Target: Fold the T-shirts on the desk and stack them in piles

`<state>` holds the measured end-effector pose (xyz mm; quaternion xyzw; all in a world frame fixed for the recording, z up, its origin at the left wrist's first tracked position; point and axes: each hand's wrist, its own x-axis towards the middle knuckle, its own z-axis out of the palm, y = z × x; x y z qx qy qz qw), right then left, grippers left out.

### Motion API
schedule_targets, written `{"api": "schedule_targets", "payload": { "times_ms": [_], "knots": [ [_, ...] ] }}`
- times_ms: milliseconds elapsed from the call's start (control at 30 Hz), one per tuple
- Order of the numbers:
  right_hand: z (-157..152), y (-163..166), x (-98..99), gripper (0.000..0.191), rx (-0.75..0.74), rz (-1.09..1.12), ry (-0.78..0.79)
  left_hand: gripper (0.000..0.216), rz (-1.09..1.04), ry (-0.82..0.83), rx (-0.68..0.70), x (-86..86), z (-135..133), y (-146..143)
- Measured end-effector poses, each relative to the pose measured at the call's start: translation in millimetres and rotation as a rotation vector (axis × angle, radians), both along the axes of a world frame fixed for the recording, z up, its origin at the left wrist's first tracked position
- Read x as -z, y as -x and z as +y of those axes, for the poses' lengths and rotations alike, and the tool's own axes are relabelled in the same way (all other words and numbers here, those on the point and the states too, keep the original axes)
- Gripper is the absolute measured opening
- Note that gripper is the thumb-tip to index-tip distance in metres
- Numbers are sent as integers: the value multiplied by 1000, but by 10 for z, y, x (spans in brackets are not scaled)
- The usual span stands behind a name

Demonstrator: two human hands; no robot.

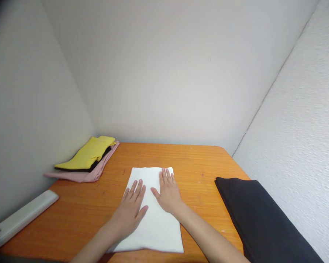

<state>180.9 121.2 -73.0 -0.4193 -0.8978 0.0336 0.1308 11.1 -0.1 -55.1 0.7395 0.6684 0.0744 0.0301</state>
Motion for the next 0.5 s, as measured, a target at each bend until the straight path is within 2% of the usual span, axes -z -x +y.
{"api": "schedule_targets", "payload": {
  "times_ms": [100, 300, 400, 500],
  "knots": [
    [-14, -3, 50, 82, 0, 0, -12, 65, -37, 2, -13, 44, -6, 14],
    [16, -5, 27, 80, -8, 14, 1, 66, -47, 7, -27, 4, 20, 2],
    [-13, -30, 3, 73, -10, 45, 12, 66, -40, -1, -35, -1, -13, -47],
    [-171, -153, -47, 64, 23, 111, -37, 66, -35, 1, -70, -23, -149, -137]
  ]
}}
